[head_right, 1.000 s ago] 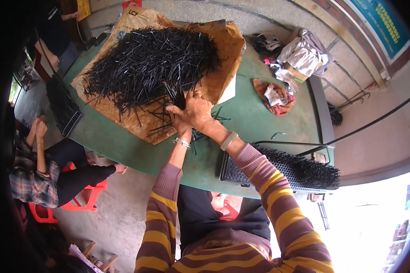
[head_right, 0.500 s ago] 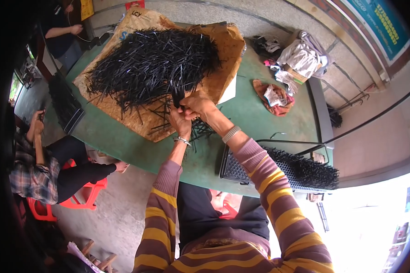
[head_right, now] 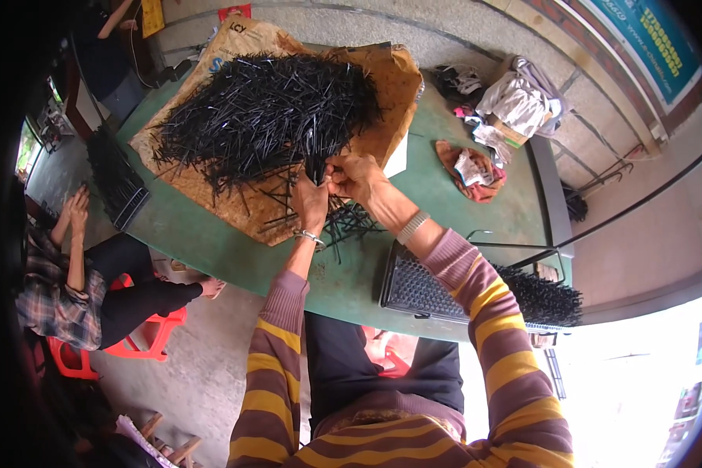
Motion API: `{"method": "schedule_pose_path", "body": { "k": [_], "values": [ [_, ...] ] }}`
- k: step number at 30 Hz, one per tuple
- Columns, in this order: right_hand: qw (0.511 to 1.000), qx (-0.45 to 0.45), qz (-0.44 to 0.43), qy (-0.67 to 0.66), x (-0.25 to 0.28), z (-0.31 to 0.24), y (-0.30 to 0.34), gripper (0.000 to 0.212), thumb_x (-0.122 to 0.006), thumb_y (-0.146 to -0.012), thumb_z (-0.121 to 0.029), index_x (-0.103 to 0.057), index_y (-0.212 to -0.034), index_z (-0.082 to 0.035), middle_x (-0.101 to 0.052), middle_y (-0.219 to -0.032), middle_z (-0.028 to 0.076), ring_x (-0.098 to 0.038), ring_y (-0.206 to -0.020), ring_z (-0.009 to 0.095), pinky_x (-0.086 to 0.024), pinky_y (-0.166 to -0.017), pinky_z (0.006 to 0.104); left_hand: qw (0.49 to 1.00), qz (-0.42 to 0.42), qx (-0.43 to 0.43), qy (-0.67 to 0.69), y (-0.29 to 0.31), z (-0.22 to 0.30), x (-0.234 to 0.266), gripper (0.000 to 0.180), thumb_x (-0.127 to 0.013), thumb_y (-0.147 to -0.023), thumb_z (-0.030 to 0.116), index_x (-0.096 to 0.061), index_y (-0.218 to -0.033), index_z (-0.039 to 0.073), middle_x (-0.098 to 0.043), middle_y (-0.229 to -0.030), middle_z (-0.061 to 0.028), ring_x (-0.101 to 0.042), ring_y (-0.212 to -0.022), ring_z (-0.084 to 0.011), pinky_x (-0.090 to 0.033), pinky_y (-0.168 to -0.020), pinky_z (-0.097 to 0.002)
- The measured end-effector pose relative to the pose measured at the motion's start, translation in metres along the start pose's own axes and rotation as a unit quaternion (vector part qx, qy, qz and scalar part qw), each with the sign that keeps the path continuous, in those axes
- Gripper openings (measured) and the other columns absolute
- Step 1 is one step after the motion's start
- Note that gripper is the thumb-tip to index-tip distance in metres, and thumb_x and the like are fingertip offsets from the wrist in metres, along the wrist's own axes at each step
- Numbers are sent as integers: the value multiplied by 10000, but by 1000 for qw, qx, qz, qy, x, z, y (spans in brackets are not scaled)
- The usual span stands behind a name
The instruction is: Manually inserting black bristles into a brush base at an assembly workbench.
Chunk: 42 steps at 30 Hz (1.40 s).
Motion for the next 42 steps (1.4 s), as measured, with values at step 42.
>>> {"method": "schedule_pose_path", "body": {
  "k": [42],
  "values": [
    [899, 317, 11, 303, 45, -39, 9, 150, -574, -909, -110, -636, -859, 17, -605, -690, 26, -623, -622, 127, -554, -476, 263, 760, -275, 282, 517, 1, -6, -34, 397, -807, -806, 419, -640, -789, 60, -582, -657, -17, -530, -539, -122, -445, -488, -294]
  ]
}}
Point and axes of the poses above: each hand's wrist, its own y-axis away from the middle knuckle, its own x-axis out of the back of the hand, z = x × y, the point moved 4 cm from there along -y, towards the middle knuckle
